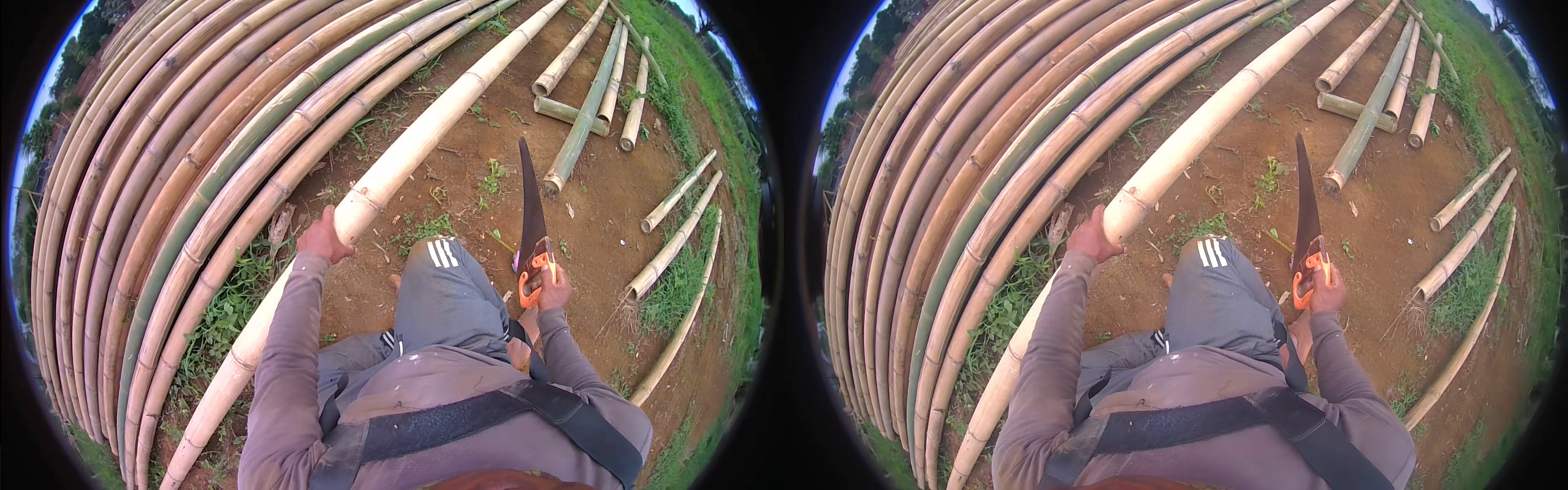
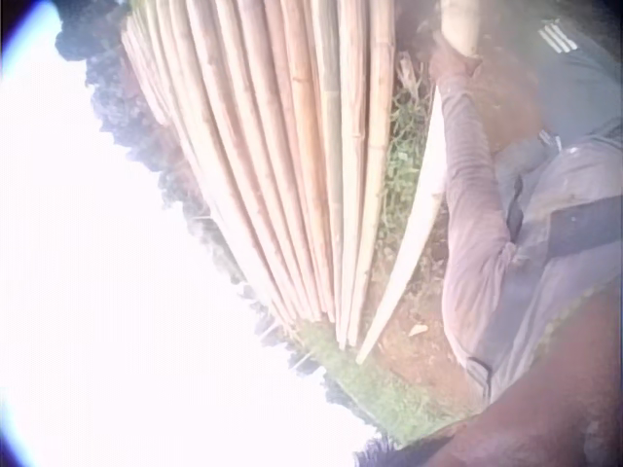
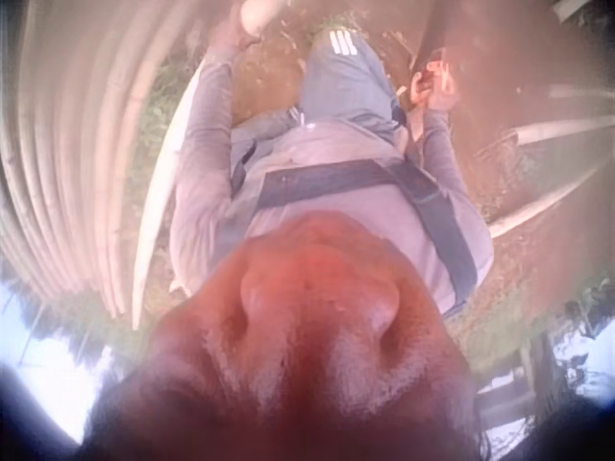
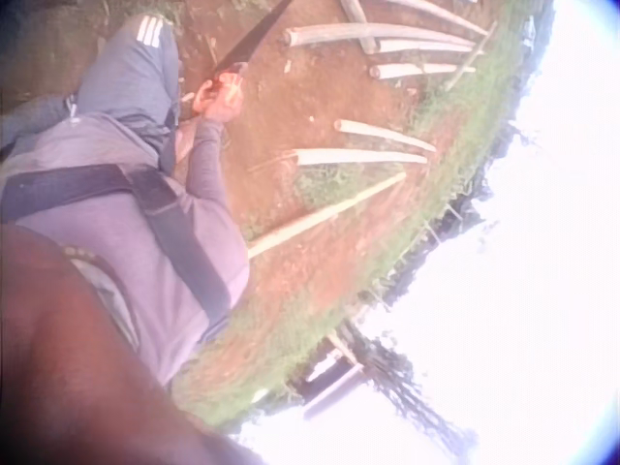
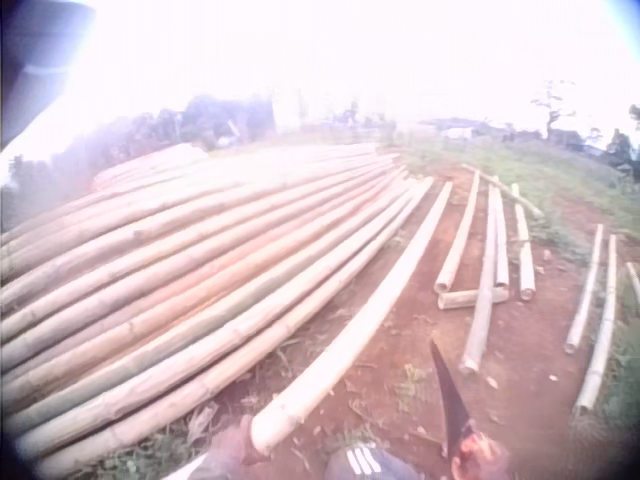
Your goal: The person measures bamboo poles with a tape measure and cuts them to length using a hand saw. The cut pieces are placed on the ground next to the remaining poles.
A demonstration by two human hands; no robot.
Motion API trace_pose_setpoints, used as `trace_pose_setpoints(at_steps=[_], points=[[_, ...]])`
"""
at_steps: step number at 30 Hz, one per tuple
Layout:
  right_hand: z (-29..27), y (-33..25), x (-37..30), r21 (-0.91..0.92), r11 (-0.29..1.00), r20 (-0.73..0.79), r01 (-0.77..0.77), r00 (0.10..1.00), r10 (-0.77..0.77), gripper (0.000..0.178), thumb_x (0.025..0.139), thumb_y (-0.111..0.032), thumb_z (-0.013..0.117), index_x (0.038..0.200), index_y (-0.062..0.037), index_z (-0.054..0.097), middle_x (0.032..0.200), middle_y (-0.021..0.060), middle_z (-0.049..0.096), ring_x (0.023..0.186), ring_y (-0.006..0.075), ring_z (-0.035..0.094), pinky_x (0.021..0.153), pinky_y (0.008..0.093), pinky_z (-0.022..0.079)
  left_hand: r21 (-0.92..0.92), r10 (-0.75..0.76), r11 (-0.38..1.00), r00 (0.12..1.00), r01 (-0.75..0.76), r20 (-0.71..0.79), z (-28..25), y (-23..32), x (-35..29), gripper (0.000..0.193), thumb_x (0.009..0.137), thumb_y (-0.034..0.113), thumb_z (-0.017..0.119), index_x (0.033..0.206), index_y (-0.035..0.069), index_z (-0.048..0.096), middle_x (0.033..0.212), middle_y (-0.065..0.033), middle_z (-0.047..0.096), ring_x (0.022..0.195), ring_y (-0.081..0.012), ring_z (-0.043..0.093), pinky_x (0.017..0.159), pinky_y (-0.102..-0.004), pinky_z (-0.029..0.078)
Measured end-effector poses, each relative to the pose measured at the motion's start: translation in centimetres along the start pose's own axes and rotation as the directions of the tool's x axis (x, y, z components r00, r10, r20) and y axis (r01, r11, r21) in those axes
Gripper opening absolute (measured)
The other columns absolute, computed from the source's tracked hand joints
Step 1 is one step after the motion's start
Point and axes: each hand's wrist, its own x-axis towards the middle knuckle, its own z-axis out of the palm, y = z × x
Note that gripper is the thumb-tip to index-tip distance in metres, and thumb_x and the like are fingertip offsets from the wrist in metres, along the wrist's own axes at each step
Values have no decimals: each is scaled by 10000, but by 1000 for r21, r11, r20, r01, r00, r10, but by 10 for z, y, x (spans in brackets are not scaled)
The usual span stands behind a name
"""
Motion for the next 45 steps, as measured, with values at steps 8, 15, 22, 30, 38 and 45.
trace_pose_setpoints(at_steps=[8,15,22,30,38,45], points=[[-54,-55,-60,180,968,-68,176,984,-167,361,989,-193,740,1233,72,714,1011,43,732,864,100,658,759,254,531,-99,140,985,990,-140,-4,-7,-20,3,1053,658,495,931,1513,101,460,1368,-201,674,1279,-365,650,1115,-446,498],[-113,-125,-88,152,894,-87,422,906,-413,361,1004,-171,733,1270,68,693,851,25,694,664,89,629,590,247,521,-363,346,882,936,-300,66,43,-179,-33,1027,582,443,968,1424,26,555,1344,-187,675,1217,-324,655,1094,-389,482],[-150,-191,-55,184,880,-12,439,896,-444,394,993,-155,738,1308,66,654,865,36,681,720,109,647,632,264,558,-507,272,846,951,-163,149,68,-283,-140,1042,586,296,957,1499,54,519,1361,-119,652,1286,-275,580,1158,-371,397],[-84,-263,-97,474,685,229,553,674,-702,473,987,-1,643,1438,55,513,1117,151,715,951,195,732,829,331,637,-326,72,941,996,-87,-57,83,-306,-139,1082,584,455,945,1464,4,507,1315,-180,662,1217,-312,631,1095,-408,462],[-68,-259,-108,485,759,331,435,712,-619,470,998,-1,590,1464,25,533,1105,134,718,943,179,725,721,283,615,-147,-54,988,996,44,-64,60,-250,-169,1200,549,597,959,1500,31,492,1421,-224,630,1324,-386,600,1139,-437,462],[-59,-181,-118,548,806,407,223,771,-490,459,1002,-16,584,1456,17,525,1055,124,712,874,168,719,658,259,599,-56,-155,987,988,154,-26,62,-234,-176,1230,600,577,954,1556,28,410,1461,-221,606,1353,-381,582,1161,-440,456]])
